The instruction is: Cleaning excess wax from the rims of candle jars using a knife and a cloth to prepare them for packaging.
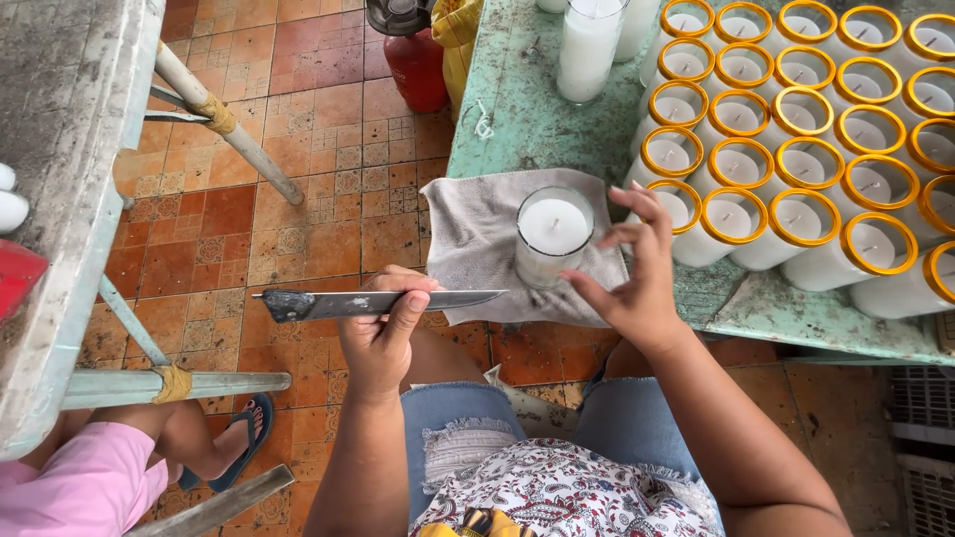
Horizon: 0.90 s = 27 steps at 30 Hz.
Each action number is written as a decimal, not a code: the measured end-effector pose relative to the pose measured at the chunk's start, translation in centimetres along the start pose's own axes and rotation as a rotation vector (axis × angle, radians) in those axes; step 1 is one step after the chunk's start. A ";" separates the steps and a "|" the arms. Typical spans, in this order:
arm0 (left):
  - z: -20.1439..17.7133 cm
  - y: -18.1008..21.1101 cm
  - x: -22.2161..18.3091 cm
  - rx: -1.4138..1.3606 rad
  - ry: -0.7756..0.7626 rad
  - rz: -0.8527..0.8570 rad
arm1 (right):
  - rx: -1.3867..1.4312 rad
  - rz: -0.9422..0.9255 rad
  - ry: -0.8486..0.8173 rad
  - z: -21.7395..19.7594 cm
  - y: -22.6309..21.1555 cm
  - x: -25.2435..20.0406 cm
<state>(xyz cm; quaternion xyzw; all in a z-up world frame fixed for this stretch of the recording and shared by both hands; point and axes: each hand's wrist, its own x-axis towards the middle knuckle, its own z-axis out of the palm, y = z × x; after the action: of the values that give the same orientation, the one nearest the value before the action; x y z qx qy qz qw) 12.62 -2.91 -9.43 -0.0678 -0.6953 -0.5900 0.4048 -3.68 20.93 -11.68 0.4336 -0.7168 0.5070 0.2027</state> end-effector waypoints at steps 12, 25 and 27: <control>0.2 -0.6 -0.4 -0.008 0.099 -0.016 | 0.264 0.320 0.080 3.7 0.7 -2.3; -0.9 -1.4 -1.1 0.015 0.229 -0.038 | 0.526 0.004 0.148 5.2 2.8 -6.3; -0.6 -2.0 -1.4 -0.050 0.263 -0.044 | 0.510 -0.048 0.146 4.9 2.6 -6.8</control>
<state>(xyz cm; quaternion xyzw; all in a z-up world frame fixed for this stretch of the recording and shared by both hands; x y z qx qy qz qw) 12.69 -3.49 -11.92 0.0154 -0.6226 -0.6195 0.4779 -1.41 19.62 -20.11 0.4496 -0.5390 0.6962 0.1501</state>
